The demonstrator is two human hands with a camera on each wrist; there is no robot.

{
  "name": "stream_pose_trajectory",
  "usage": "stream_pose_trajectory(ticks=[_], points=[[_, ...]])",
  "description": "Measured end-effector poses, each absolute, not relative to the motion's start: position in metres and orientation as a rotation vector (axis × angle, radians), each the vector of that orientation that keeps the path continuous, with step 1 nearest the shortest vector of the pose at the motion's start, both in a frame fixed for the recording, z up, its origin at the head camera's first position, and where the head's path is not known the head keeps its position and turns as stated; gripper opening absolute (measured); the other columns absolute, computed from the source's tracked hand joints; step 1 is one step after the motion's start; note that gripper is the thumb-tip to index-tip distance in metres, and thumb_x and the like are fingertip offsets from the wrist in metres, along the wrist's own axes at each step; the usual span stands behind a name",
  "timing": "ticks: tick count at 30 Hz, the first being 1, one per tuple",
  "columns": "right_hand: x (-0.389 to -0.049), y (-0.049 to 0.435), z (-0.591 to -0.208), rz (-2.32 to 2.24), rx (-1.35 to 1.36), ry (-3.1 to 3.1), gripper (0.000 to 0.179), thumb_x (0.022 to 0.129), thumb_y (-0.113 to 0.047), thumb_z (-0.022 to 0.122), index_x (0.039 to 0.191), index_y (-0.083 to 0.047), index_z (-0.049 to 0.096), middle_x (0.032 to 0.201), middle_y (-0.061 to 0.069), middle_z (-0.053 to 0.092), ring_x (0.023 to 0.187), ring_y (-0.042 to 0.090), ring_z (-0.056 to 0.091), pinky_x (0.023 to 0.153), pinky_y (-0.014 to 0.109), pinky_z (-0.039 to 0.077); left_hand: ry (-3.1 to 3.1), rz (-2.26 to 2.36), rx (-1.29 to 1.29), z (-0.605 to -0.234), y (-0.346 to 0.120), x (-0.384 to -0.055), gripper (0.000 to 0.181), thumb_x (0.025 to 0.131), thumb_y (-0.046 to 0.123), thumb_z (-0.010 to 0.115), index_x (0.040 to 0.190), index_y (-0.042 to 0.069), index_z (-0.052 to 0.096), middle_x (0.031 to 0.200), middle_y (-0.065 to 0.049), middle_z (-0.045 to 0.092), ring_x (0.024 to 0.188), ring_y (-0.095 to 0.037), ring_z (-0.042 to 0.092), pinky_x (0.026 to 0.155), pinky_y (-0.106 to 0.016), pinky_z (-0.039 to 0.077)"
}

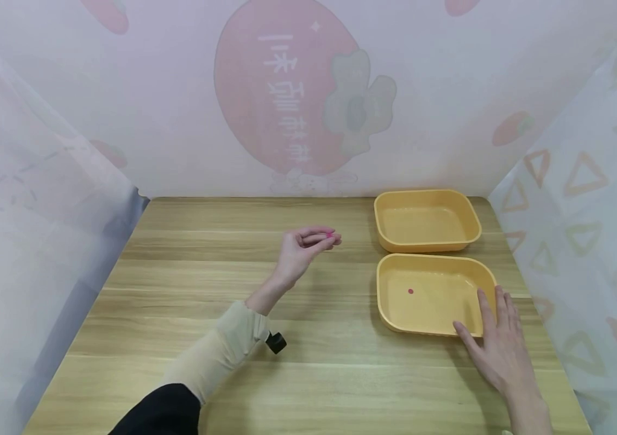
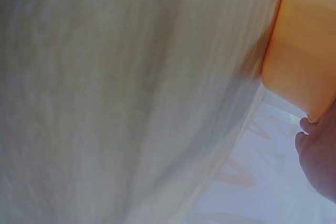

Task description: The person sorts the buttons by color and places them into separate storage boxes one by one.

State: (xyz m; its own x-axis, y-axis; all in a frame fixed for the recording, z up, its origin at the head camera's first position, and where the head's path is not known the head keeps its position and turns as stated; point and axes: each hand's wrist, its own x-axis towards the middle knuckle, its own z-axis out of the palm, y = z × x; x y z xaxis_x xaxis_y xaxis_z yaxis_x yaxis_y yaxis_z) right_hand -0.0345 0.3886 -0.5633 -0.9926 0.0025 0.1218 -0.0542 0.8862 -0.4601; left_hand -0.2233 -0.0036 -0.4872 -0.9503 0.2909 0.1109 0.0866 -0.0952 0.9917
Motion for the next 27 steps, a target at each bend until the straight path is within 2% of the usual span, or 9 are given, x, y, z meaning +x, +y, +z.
stream_pose_trajectory(ticks=[4, 9, 14, 17, 23, 27], points=[[-0.034, 0.388, -0.563, 0.726, 0.038, -2.932, 0.083, 0.115, -0.041, 0.051, 0.176, -0.002, 0.01, 0.181, 0.034, -0.005, 0.169, 0.056, -0.008, 0.14, 0.062, -0.014, 1.989, 2.151, 0.425, -0.49, 0.012, -0.22, 0.025, 0.103, 0.003, 0.075, 0.127, -0.006, 0.076, 0.121, -0.025, 0.081, 0.11, -0.027, 0.084, 0.102, -0.041, 0.067], [-0.035, 0.386, -0.564, 0.723, 0.036, -2.922, 0.083, 0.114, -0.041, 0.052, 0.175, -0.002, 0.011, 0.181, 0.035, -0.003, 0.169, 0.057, -0.005, 0.14, 0.063, -0.012, 1.965, 2.122, 0.413, -0.493, 0.029, -0.215, 0.027, 0.101, 0.002, 0.077, 0.126, -0.006, 0.076, 0.12, -0.025, 0.081, 0.111, -0.032, 0.083, 0.098, -0.03, 0.067], [-0.036, 0.386, -0.564, 0.72, 0.037, -2.911, 0.083, 0.114, -0.041, 0.052, 0.175, -0.002, 0.012, 0.181, 0.035, -0.002, 0.17, 0.056, -0.005, 0.14, 0.062, -0.012, 1.956, 2.102, 0.442, -0.496, 0.043, -0.21, 0.029, 0.1, -0.001, 0.077, 0.126, -0.011, 0.074, 0.12, -0.029, 0.079, 0.114, -0.046, 0.079, 0.096, -0.029, 0.068], [-0.037, 0.385, -0.564, 0.722, 0.038, -2.909, 0.083, 0.114, -0.041, 0.053, 0.175, -0.002, 0.011, 0.181, 0.035, -0.002, 0.17, 0.056, -0.005, 0.14, 0.062, -0.012, 1.97, 2.079, 0.468, -0.498, 0.05, -0.207, 0.027, 0.1, 0.0, 0.078, 0.125, -0.01, 0.075, 0.12, -0.029, 0.079, 0.114, -0.051, 0.077, 0.094, -0.026, 0.067], [-0.037, 0.384, -0.564, 0.728, 0.035, -2.913, 0.084, 0.114, -0.042, 0.052, 0.176, -0.003, 0.01, 0.182, 0.034, -0.003, 0.17, 0.056, -0.005, 0.14, 0.064, -0.01, 1.963, 2.041, 0.521, -0.505, 0.064, -0.201, 0.023, 0.1, 0.004, 0.078, 0.12, -0.008, 0.077, 0.117, -0.028, 0.081, 0.111, -0.048, 0.079, 0.088, -0.019, 0.066], [-0.037, 0.384, -0.564, 0.726, 0.04, -2.917, 0.084, 0.114, -0.042, 0.052, 0.176, -0.003, 0.01, 0.181, 0.035, -0.003, 0.17, 0.055, -0.006, 0.14, 0.062, -0.012, 1.957, 2.033, 0.555, -0.508, 0.072, -0.197, 0.021, 0.1, 0.002, 0.079, 0.117, -0.01, 0.077, 0.115, -0.029, 0.081, 0.105, -0.038, 0.083, 0.085, -0.018, 0.065]])
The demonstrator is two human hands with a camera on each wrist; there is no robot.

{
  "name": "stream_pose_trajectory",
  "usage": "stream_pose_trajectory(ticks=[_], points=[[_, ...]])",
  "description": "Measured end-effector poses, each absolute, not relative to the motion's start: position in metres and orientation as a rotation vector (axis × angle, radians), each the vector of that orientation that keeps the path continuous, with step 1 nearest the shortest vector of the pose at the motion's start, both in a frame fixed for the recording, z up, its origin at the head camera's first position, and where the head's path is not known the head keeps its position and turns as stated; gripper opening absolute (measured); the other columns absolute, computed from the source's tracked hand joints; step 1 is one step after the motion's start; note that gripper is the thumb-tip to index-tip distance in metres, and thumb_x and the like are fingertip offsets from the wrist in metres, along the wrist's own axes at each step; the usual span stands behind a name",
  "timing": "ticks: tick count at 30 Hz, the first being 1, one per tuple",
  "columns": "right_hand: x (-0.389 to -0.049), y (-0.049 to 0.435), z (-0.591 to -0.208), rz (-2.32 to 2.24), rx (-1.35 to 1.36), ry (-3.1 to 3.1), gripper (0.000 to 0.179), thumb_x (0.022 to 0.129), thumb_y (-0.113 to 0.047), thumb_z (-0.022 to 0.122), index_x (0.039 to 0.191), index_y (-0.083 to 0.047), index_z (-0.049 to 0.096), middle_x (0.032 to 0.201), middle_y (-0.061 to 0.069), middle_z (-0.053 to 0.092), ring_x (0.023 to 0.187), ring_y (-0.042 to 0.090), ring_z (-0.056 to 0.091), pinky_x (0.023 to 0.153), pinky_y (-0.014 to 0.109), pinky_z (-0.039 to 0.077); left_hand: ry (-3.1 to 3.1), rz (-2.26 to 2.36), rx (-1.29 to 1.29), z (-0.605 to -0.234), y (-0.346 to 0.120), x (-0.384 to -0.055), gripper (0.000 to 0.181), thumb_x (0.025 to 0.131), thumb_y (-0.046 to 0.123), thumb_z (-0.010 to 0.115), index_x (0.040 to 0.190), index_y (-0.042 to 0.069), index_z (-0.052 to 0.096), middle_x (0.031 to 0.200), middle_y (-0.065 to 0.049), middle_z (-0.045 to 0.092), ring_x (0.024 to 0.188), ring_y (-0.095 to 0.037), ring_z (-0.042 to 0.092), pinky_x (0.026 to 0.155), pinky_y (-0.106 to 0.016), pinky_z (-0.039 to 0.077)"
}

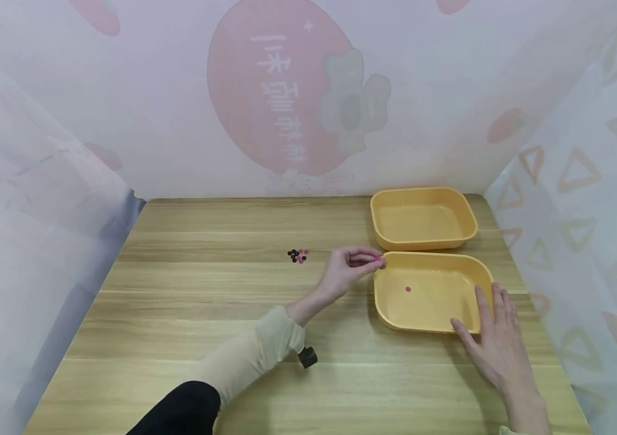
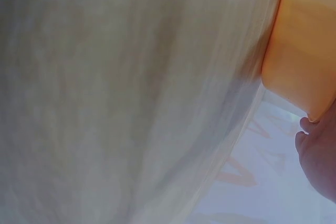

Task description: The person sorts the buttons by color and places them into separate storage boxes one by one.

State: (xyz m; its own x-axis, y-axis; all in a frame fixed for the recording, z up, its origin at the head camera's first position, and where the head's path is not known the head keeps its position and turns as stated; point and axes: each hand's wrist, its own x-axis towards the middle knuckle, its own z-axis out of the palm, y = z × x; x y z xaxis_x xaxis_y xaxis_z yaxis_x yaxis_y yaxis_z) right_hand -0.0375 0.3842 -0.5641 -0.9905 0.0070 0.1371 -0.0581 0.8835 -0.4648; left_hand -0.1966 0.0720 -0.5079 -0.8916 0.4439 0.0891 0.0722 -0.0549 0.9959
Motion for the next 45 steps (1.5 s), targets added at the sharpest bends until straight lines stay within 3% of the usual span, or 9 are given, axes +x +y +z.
stream_pose_trajectory(ticks=[6, 15, 22, 26, 29, 32, 34, 37, 45], points=[[-0.039, 0.383, -0.564, 0.73, 0.042, -2.912, 0.084, 0.114, -0.042, 0.052, 0.176, -0.003, 0.01, 0.181, 0.035, -0.002, 0.17, 0.056, -0.005, 0.14, 0.062, -0.011, 2.011, 2.003, 0.613, -0.513, 0.081, -0.191, 0.017, 0.099, 0.001, 0.08, 0.114, -0.007, 0.08, 0.112, -0.026, 0.082, 0.097, -0.02, 0.084, 0.086, -0.019, 0.066], [-0.039, 0.38, -0.563, 0.73, 0.038, -2.908, 0.084, 0.114, -0.042, 0.052, 0.176, -0.002, 0.011, 0.182, 0.034, -0.002, 0.17, 0.054, -0.006, 0.14, 0.062, -0.012, 2.014, 1.976, 0.621, -0.514, 0.091, -0.184, 0.018, 0.098, -0.003, 0.078, 0.115, -0.009, 0.078, 0.116, -0.029, 0.081, 0.105, -0.037, 0.082, 0.087, -0.016, 0.065], [-0.038, 0.381, -0.562, 0.733, 0.043, -2.904, 0.084, 0.114, -0.041, 0.053, 0.175, -0.002, 0.011, 0.181, 0.035, -0.002, 0.17, 0.056, -0.005, 0.14, 0.064, -0.01, 2.039, 1.961, 0.666, -0.513, 0.105, -0.182, 0.017, 0.098, -0.003, 0.078, 0.114, -0.01, 0.079, 0.114, -0.028, 0.081, 0.105, -0.038, 0.082, 0.086, -0.014, 0.064], [-0.038, 0.381, -0.562, 0.733, 0.041, -2.909, 0.084, 0.114, -0.041, 0.052, 0.176, -0.002, 0.01, 0.182, 0.034, -0.003, 0.169, 0.057, -0.005, 0.139, 0.066, -0.01, 2.119, 1.912, 0.706, -0.514, 0.112, -0.181, 0.025, 0.099, 0.004, 0.081, 0.122, -0.006, 0.079, 0.126, -0.021, 0.081, 0.114, -0.031, 0.081, 0.104, -0.023, 0.062], [-0.037, 0.381, -0.563, 0.729, 0.038, -2.917, 0.084, 0.114, -0.041, 0.052, 0.175, -0.002, 0.01, 0.182, 0.034, -0.004, 0.169, 0.057, -0.005, 0.139, 0.068, -0.009, 2.22, 1.826, 0.747, -0.516, 0.114, -0.179, 0.038, 0.098, 0.014, 0.084, 0.134, 0.002, 0.077, 0.15, -0.011, 0.072, 0.142, -0.023, 0.068, 0.126, -0.034, 0.05], [-0.037, 0.382, -0.563, 0.729, 0.037, -2.915, 0.084, 0.114, -0.041, 0.052, 0.175, -0.001, 0.011, 0.182, 0.034, -0.004, 0.169, 0.057, -0.005, 0.139, 0.067, -0.009, 2.293, 1.734, 0.772, -0.518, 0.112, -0.178, 0.048, 0.099, 0.023, 0.084, 0.144, 0.01, 0.072, 0.172, -0.003, 0.052, 0.166, -0.02, 0.04, 0.137, -0.049, 0.035], [-0.037, 0.382, -0.563, 0.731, 0.038, -2.911, 0.083, 0.114, -0.041, 0.052, 0.175, -0.001, 0.011, 0.182, 0.034, -0.004, 0.169, 0.057, -0.005, 0.139, 0.065, -0.01, 2.327, 1.687, 0.792, -0.52, 0.109, -0.177, 0.052, 0.1, 0.026, 0.083, 0.148, 0.013, 0.069, 0.177, -0.002, 0.043, 0.17, -0.023, 0.03, 0.137, -0.058, 0.031], [-0.037, 0.383, -0.563, 0.732, 0.036, -2.907, 0.083, 0.114, -0.041, 0.052, 0.175, -0.002, 0.011, 0.182, 0.033, -0.004, 0.17, 0.056, -0.006, 0.14, 0.062, -0.012, 2.37, 1.632, 0.833, -0.523, 0.105, -0.178, 0.054, 0.101, 0.029, 0.081, 0.152, 0.013, 0.067, 0.18, -0.003, 0.037, 0.172, -0.027, 0.025, 0.137, -0.065, 0.029], [-0.038, 0.384, -0.562, 0.743, 0.049, -2.905, 0.084, 0.114, -0.041, 0.053, 0.176, -0.003, 0.011, 0.182, 0.033, -0.003, 0.17, 0.056, -0.006, 0.14, 0.064, -0.011, 2.55, 1.385, 1.021, -0.525, 0.092, -0.181, 0.057, 0.105, 0.034, 0.075, 0.156, 0.013, 0.062, 0.183, -0.007, 0.03, 0.173, -0.032, 0.021, 0.143, -0.055, 0.016]])
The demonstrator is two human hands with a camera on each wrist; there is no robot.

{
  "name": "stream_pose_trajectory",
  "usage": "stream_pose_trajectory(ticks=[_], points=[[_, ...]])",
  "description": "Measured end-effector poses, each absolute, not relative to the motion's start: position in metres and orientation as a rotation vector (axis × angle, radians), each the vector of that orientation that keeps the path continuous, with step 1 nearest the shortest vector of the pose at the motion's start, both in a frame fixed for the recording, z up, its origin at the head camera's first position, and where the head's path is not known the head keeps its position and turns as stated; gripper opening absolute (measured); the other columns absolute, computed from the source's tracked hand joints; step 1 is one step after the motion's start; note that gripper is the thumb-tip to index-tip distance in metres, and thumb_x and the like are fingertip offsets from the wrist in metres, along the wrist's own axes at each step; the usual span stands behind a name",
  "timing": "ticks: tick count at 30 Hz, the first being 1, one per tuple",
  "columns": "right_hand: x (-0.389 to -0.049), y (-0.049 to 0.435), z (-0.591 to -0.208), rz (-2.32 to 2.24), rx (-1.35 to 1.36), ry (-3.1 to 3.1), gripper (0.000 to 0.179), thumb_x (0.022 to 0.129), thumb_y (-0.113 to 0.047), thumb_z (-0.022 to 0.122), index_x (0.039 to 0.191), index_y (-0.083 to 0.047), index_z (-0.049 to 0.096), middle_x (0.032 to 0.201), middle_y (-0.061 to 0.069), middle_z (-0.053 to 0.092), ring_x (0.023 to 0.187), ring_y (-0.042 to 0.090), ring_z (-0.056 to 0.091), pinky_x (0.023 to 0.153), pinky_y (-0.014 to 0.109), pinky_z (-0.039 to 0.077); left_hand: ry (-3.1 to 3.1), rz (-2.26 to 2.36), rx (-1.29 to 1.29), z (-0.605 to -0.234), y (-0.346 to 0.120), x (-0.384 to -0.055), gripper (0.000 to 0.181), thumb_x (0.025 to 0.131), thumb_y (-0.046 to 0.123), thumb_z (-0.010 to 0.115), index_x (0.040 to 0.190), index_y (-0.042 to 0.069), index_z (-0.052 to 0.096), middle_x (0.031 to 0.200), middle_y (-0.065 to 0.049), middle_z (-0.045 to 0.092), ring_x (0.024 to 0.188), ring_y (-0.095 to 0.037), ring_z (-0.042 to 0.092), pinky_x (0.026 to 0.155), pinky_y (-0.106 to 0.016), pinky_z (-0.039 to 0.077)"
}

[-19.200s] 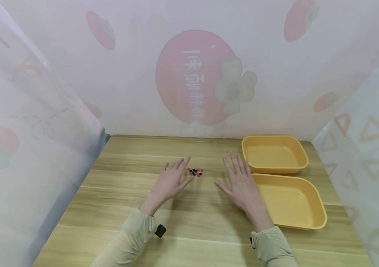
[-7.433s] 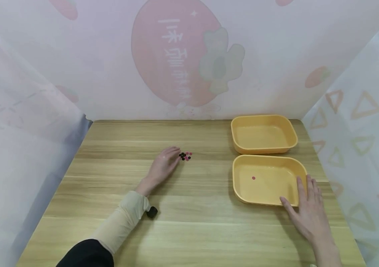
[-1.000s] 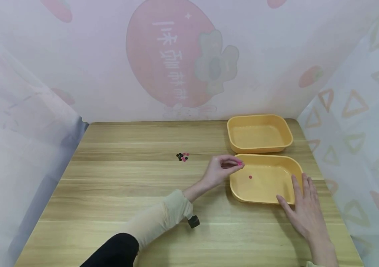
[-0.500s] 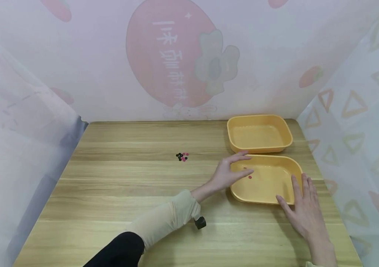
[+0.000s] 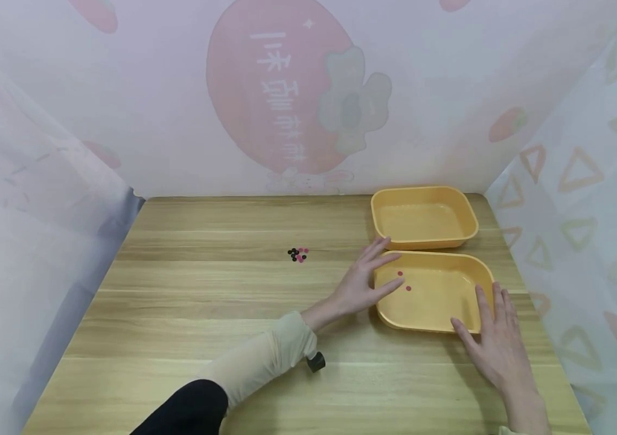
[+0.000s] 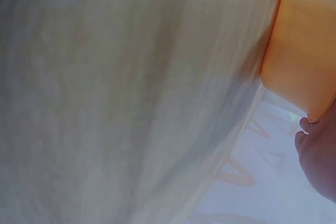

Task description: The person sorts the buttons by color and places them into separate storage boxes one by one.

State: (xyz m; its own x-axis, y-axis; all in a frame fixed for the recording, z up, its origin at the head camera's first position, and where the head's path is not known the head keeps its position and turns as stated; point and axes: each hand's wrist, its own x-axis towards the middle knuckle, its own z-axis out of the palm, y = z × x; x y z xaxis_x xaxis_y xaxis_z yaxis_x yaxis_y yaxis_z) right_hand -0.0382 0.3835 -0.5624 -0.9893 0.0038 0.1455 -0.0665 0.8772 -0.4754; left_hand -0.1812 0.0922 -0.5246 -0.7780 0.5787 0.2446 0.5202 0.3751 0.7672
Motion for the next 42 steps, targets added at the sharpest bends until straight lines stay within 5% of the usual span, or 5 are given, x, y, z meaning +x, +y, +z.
stream_pose_trajectory(ticks=[11, 20, 32, 42], points=[[-0.041, 0.385, -0.563, 0.748, 0.048, -2.926, 0.084, 0.114, -0.041, 0.052, 0.176, -0.003, 0.009, 0.182, 0.033, -0.006, 0.169, 0.056, -0.008, 0.139, 0.068, -0.01, 2.773, 1.003, 1.242, -0.528, 0.072, -0.186, 0.062, 0.107, 0.038, 0.071, 0.162, 0.013, 0.054, 0.183, -0.011, 0.026, 0.173, -0.033, 0.021, 0.142, -0.057, 0.011], [-0.038, 0.387, -0.56, 0.732, 0.048, -2.929, 0.084, 0.115, -0.041, 0.051, 0.176, -0.003, 0.008, 0.182, 0.032, -0.008, 0.169, 0.056, -0.008, 0.14, 0.06, -0.014, 2.813, 0.988, 1.24, -0.544, 0.042, -0.196, 0.061, 0.108, 0.032, 0.07, 0.161, 0.006, 0.053, 0.176, -0.016, 0.041, 0.166, -0.037, 0.037, 0.142, -0.052, 0.017], [-0.035, 0.389, -0.56, 0.738, 0.033, -2.951, 0.085, 0.115, -0.041, 0.05, 0.176, -0.004, 0.005, 0.182, 0.028, -0.014, 0.169, 0.055, -0.012, 0.138, 0.058, -0.018, 3.063, 0.813, 1.322, -0.563, -0.025, -0.219, 0.05, 0.101, 0.018, 0.08, 0.145, -0.002, 0.066, 0.145, -0.02, 0.07, 0.141, -0.035, 0.064, 0.129, -0.051, 0.047], [-0.037, 0.389, -0.561, 0.738, 0.044, -2.962, 0.085, 0.115, -0.041, 0.049, 0.176, -0.003, 0.005, 0.181, 0.033, -0.011, 0.168, 0.056, -0.013, 0.138, 0.061, -0.017, 3.122, 0.701, 1.165, -0.568, -0.065, -0.233, 0.04, 0.102, 0.014, 0.079, 0.137, -0.004, 0.071, 0.129, -0.018, 0.079, 0.123, -0.032, 0.074, 0.114, -0.044, 0.06]])
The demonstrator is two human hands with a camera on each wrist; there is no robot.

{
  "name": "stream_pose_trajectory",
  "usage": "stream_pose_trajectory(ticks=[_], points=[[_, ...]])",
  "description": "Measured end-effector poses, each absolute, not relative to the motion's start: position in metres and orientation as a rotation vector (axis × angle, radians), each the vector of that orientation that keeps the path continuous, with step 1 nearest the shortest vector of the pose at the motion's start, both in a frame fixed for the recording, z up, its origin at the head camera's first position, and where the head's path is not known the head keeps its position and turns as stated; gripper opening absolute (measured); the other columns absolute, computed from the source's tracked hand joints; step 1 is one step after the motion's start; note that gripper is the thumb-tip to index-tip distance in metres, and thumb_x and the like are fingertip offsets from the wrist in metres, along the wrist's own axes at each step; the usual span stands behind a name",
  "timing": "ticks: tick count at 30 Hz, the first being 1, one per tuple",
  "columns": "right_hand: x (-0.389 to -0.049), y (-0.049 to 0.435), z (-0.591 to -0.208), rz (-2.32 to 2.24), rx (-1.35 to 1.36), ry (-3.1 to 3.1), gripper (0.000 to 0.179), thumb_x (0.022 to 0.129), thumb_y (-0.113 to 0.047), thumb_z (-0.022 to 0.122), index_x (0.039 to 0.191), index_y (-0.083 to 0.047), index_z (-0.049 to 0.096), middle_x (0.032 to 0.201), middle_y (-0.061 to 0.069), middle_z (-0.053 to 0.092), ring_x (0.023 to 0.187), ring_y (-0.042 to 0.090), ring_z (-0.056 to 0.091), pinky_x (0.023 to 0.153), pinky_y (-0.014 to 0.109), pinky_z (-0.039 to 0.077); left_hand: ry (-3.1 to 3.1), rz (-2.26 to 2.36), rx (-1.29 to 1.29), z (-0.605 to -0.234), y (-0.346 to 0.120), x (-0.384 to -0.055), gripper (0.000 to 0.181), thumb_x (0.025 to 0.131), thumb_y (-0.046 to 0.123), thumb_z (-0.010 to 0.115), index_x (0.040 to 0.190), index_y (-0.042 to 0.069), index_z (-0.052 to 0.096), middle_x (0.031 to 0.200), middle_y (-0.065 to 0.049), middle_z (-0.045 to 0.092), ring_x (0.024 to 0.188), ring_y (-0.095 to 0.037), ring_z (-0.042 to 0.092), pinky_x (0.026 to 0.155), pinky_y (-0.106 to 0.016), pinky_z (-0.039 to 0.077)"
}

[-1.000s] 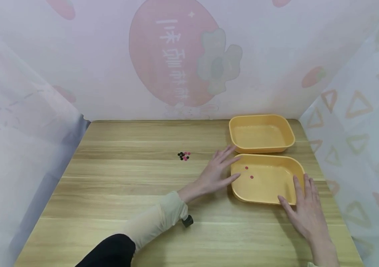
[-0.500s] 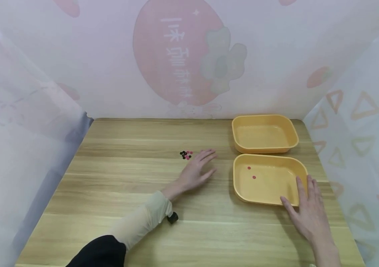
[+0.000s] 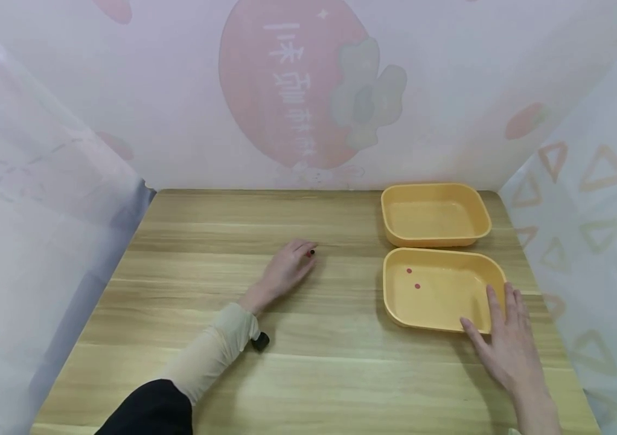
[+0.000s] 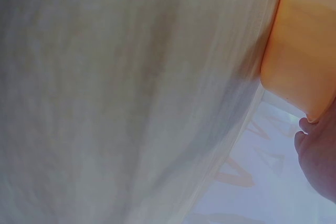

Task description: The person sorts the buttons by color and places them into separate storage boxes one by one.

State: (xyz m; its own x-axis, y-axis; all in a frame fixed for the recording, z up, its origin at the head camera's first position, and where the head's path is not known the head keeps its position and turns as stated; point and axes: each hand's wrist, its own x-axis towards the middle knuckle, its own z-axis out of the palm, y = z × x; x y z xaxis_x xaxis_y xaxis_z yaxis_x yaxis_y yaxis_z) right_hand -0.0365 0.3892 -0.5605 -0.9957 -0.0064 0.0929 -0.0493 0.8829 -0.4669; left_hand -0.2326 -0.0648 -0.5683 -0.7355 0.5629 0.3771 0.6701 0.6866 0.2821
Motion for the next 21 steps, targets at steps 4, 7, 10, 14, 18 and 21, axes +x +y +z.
stream_pose_trajectory(ticks=[4, 7, 10, 14, 18, 21], points=[[-0.037, 0.39, -0.559, 0.738, 0.048, -2.963, 0.085, 0.115, -0.041, 0.049, 0.176, -0.003, 0.004, 0.181, 0.034, -0.011, 0.168, 0.057, -0.013, 0.138, 0.063, -0.017, -2.651, -0.587, -0.96, -0.572, -0.072, -0.235, 0.036, 0.102, 0.012, 0.079, 0.134, -0.003, 0.073, 0.125, -0.016, 0.08, 0.119, -0.03, 0.075, 0.11, -0.042, 0.062], [-0.037, 0.39, -0.558, 0.739, 0.046, -2.963, 0.085, 0.115, -0.041, 0.05, 0.176, -0.003, 0.004, 0.181, 0.034, -0.01, 0.168, 0.057, -0.012, 0.138, 0.065, -0.016, -2.654, -0.561, -0.961, -0.574, -0.075, -0.237, 0.032, 0.103, 0.011, 0.078, 0.132, -0.002, 0.075, 0.125, -0.015, 0.081, 0.118, -0.029, 0.076, 0.109, -0.041, 0.063], [-0.037, 0.389, -0.558, 0.74, 0.045, -2.96, 0.085, 0.115, -0.041, 0.05, 0.176, -0.003, 0.005, 0.181, 0.034, -0.009, 0.168, 0.057, -0.011, 0.138, 0.066, -0.015, -2.656, -0.525, -0.964, -0.575, -0.076, -0.238, 0.029, 0.104, 0.009, 0.076, 0.13, -0.002, 0.076, 0.124, -0.015, 0.081, 0.118, -0.029, 0.076, 0.108, -0.04, 0.063], [-0.037, 0.389, -0.558, 0.746, 0.045, -2.958, 0.085, 0.115, -0.041, 0.05, 0.176, -0.002, 0.005, 0.181, 0.034, -0.01, 0.168, 0.057, -0.011, 0.138, 0.067, -0.013, -2.663, -0.497, -0.954, -0.576, -0.075, -0.239, 0.025, 0.105, 0.009, 0.075, 0.126, -0.003, 0.077, 0.124, -0.016, 0.08, 0.118, -0.029, 0.075, 0.107, -0.04, 0.063], [-0.037, 0.389, -0.559, 0.742, 0.041, -2.959, 0.085, 0.115, -0.041, 0.05, 0.176, -0.002, 0.005, 0.181, 0.033, -0.011, 0.169, 0.056, -0.012, 0.138, 0.066, -0.014, -2.681, -0.511, -0.935, -0.578, -0.075, -0.24, 0.02, 0.106, 0.009, 0.074, 0.12, -0.004, 0.079, 0.12, -0.017, 0.08, 0.116, -0.03, 0.075, 0.105, -0.041, 0.064], [-0.037, 0.388, -0.559, 0.736, 0.036, -2.959, 0.085, 0.115, -0.042, 0.05, 0.176, -0.003, 0.005, 0.181, 0.033, -0.01, 0.169, 0.056, -0.011, 0.138, 0.064, -0.013, -2.704, -0.533, -0.918, -0.58, -0.075, -0.24, 0.018, 0.106, 0.009, 0.074, 0.115, -0.004, 0.08, 0.118, -0.017, 0.079, 0.114, -0.031, 0.074, 0.104, -0.042, 0.064]])
